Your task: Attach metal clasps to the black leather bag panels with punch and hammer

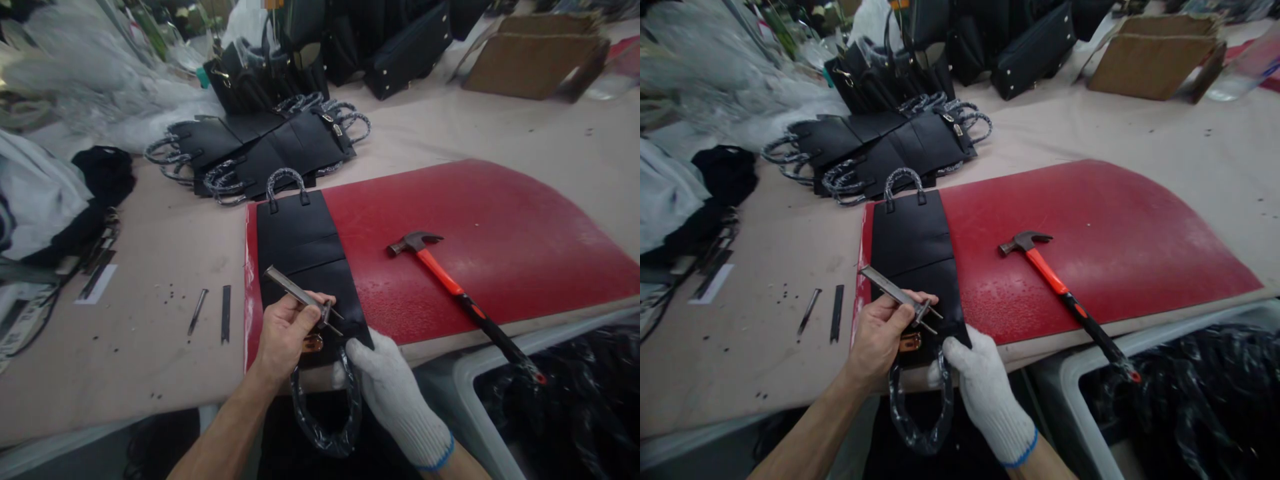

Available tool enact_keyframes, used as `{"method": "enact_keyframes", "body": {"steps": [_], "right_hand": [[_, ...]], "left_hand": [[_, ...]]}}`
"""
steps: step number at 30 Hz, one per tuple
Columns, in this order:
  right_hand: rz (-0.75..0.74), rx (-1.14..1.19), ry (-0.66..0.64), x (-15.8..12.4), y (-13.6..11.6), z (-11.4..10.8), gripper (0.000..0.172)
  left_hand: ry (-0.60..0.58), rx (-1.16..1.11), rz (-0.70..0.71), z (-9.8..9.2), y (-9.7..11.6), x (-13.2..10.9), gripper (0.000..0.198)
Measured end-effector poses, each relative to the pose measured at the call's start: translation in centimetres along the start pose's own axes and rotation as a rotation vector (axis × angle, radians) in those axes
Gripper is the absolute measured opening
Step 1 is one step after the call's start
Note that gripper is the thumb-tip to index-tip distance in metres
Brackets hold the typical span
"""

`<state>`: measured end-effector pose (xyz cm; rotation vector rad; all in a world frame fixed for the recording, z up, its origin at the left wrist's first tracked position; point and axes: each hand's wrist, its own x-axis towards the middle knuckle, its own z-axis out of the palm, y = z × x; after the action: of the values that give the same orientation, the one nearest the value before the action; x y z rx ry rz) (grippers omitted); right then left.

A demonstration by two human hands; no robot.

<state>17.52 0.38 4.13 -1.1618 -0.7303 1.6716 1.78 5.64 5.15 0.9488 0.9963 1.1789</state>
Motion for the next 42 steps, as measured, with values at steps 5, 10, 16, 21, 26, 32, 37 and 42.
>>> {"method": "enact_keyframes", "body": {"steps": [5, 10, 16, 21, 26, 32, 37, 42], "right_hand": [[0.107, 0.163, -0.007, -0.1, -0.1, 0.1, 0.016], [0.122, 0.146, 0.015, -0.1, 0.0, 0.2, 0.016], [0.146, 0.114, 0.036, -0.1, -0.1, 0.3, 0.015], [0.131, 0.066, 0.055, -0.2, -0.1, 0.2, 0.014], [0.125, 0.069, 0.022, -0.2, -0.1, 0.1, 0.019], [0.079, -0.035, -0.030, -0.2, 0.0, -0.3, 0.018], [-0.007, -0.153, -0.043, -0.3, -0.4, -0.7, 0.022], [-0.045, -0.141, -0.055, -0.3, 0.1, -0.9, 0.026]], "left_hand": [[-0.022, 0.085, 0.020, 0.3, 0.6, -0.1, 0.015], [-0.009, 0.189, 0.065, 0.6, 1.1, -0.3, 0.017], [-0.010, 0.206, 0.064, 0.6, 1.2, -0.4, 0.018], [-0.009, 0.238, 0.067, 0.7, 1.2, -0.4, 0.020], [0.000, 0.278, 0.078, 0.9, 1.3, -0.6, 0.017], [0.030, 0.368, 0.109, 1.2, 1.2, -1.0, 0.015], [0.028, 0.315, 0.109, 1.3, 1.5, -1.0, 0.017], [0.024, 0.322, 0.121, 1.2, 1.9, -1.1, 0.015]]}}
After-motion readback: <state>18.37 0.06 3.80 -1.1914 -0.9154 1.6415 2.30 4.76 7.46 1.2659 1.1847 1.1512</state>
